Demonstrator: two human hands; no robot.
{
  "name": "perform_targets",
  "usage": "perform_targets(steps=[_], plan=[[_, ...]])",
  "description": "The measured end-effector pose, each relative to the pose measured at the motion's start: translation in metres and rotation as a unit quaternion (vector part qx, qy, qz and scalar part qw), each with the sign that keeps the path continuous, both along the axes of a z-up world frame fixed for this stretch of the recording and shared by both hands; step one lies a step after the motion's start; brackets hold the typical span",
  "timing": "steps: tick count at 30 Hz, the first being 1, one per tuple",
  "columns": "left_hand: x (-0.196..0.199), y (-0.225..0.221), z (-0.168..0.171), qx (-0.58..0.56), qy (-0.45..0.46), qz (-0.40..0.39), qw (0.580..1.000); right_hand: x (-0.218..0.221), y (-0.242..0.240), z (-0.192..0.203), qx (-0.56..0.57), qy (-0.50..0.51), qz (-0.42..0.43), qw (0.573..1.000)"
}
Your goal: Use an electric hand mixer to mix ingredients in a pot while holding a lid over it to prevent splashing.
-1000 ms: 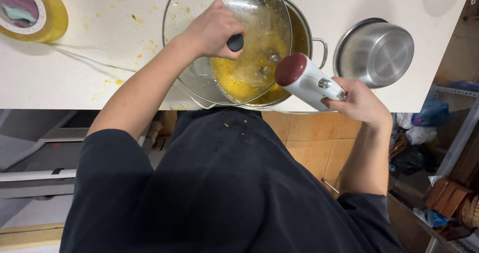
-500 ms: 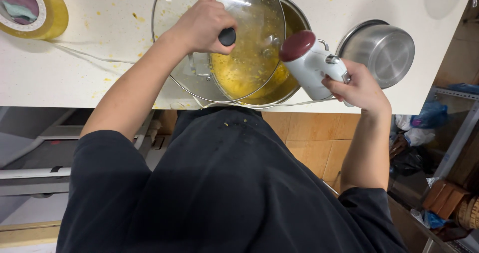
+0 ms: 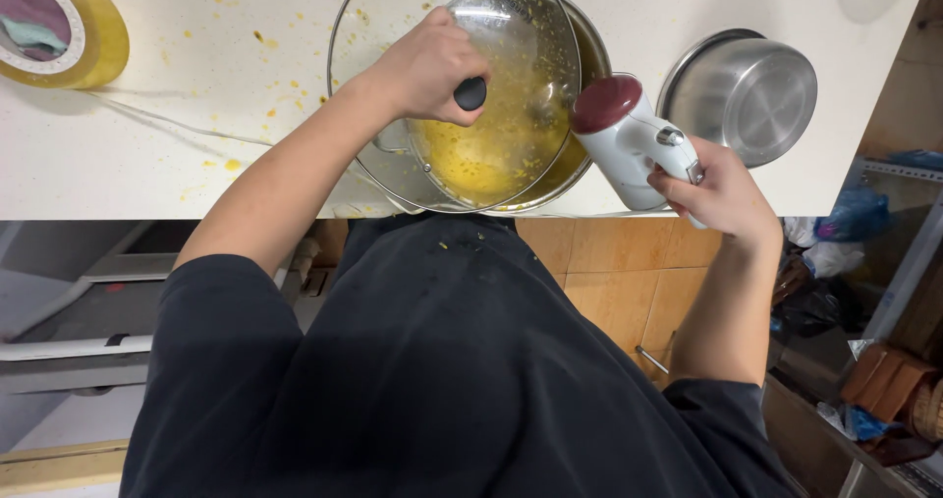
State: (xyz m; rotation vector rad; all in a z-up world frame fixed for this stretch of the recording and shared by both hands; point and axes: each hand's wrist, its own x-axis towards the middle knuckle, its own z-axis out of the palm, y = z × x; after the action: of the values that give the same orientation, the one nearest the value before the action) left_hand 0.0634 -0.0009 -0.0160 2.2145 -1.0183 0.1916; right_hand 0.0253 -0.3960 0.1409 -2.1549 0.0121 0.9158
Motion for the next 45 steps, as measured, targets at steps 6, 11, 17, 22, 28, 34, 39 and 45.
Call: perform_targets(steps=[6,11,17,22,28,34,39,45], plan=[[-0.002,-0.002,0.006,-0.010,0.013,-0.017,1.000,-0.012,-0.020,-0.012,0.013,0.014,0.011,1.000],[-0.010,0.010,0.011,0.007,0.012,-0.016,1.000,-0.015,-0.002,-0.004,0.001,0.024,0.023,0.999],[-0.026,0.032,0.019,0.026,0.013,0.004,1.000,0.002,0.021,-0.003,0.008,-0.010,0.106,0.994],[-0.038,0.051,0.020,0.021,0.014,0.022,0.999,0.021,0.034,-0.005,0.019,-0.003,0.129,0.991],[-0.049,0.071,0.026,0.025,0.027,0.043,0.998,0.041,0.053,-0.008,0.009,0.006,0.176,0.984],[-0.061,0.092,0.024,0.030,0.030,0.064,0.997,0.048,0.081,-0.006,0.016,0.009,0.175,0.984],[-0.065,0.098,0.013,0.029,0.031,0.079,0.996,0.049,0.096,-0.006,0.025,0.013,0.094,0.995],[-0.062,0.089,0.000,0.003,0.021,0.075,0.997,0.050,0.082,-0.004,0.028,-0.005,0.115,0.993]])
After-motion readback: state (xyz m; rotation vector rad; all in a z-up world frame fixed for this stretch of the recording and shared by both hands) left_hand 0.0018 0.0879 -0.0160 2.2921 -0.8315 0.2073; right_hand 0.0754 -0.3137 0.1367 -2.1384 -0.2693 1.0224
